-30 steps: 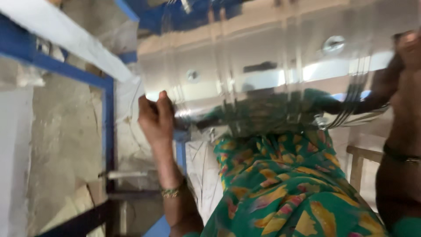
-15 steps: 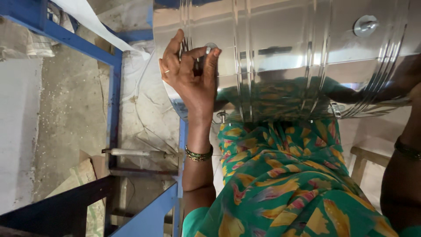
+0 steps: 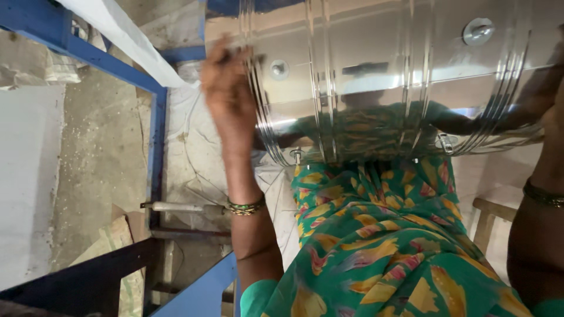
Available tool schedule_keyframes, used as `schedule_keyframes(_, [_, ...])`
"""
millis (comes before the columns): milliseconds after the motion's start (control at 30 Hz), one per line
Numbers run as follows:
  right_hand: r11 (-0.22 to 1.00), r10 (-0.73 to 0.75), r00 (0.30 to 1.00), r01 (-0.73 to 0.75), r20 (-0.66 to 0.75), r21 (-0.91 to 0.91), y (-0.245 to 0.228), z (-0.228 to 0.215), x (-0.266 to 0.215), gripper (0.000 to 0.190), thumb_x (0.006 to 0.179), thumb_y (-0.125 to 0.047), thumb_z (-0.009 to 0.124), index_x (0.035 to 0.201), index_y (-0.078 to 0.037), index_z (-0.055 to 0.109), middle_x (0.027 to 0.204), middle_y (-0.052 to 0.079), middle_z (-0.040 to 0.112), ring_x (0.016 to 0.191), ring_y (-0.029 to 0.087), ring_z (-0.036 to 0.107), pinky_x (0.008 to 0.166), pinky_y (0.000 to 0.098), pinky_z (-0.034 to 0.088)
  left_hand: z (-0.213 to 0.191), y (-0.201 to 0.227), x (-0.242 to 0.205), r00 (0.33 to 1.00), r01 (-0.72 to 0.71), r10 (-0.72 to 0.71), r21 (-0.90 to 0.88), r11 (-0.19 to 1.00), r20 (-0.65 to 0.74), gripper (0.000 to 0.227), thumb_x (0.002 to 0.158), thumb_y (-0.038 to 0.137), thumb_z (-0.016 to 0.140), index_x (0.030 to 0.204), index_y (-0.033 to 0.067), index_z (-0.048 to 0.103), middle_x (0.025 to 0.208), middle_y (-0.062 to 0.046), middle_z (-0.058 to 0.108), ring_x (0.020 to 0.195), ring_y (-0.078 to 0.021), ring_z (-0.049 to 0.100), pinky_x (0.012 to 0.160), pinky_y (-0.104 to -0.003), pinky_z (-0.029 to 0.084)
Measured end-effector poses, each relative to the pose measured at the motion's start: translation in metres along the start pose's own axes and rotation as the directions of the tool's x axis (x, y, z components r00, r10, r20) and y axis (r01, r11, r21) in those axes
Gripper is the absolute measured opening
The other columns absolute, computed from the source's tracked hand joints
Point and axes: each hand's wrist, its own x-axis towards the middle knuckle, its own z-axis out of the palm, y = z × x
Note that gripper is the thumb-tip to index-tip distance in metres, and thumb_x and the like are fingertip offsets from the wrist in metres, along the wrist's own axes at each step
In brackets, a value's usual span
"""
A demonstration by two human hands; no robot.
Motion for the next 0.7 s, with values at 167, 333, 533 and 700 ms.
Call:
schedule_keyframes(167, [0.982,-0.075,0.997,0.071,-0.013,-0.175,-0.019,0.004,-0.007,0.034,0.102,-0.011,0.067,0.134,-0.004,0.056,0.128,0.016,0.058,0.117,0.031,0.056,0.096,0.0415,0.046,-0.031,-0.080,0.014,0.849,0.493,-0.522,-0.475,0.729,0.082,0.023,0.113,0.013,0.058,0.127,-0.0009,0.070,0.109,-0.009,0.068,0.100,-0.0163,0.063,0.087,-0.028,0.056])
schedule_keyframes(333, [0.676,-0.453,0.847,0.529,0.277,-0.513,-0.072,0.056,-0.032,0.040,0.100,-0.010,0.067,0.138,-0.003,0.056,0.135,0.019,0.059,0.124,0.034,0.057,0.103,0.0437,0.048,-0.006,-0.111,0.005,0.711,0.661,-0.421,-0.330,0.674,0.563,0.031,0.097,0.005,0.056,0.126,0.0007,0.068,0.119,-0.007,0.075,0.106,-0.0150,0.072,0.092,-0.027,0.058])
schedule_keyframes(533, [0.194,-0.430,0.253,0.963,0.867,-0.185,-0.106,0.199,-0.067,0.049,0.088,-0.013,0.064,0.137,-0.005,0.059,0.146,0.014,0.055,0.129,0.033,0.058,0.108,0.0433,0.049,0.022,-0.073,-0.006,0.805,0.391,-0.231,-0.195,0.899,0.546,0.031,0.097,0.006,0.057,0.127,0.0010,0.067,0.118,-0.007,0.074,0.105,-0.0151,0.071,0.092,-0.027,0.057])
schedule_keyframes(700, [0.045,-0.459,0.061,0.998,0.886,-0.046,-0.119,0.226,-0.068,0.039,0.086,-0.011,0.064,0.122,0.002,0.063,0.119,0.014,0.061,0.109,0.029,0.064,0.091,0.0396,0.058,0.029,-0.057,-0.014,0.809,0.288,-0.160,-0.143,0.947,0.566,0.031,0.097,0.006,0.057,0.127,0.0013,0.066,0.117,-0.007,0.074,0.104,-0.0152,0.070,0.091,-0.027,0.057])
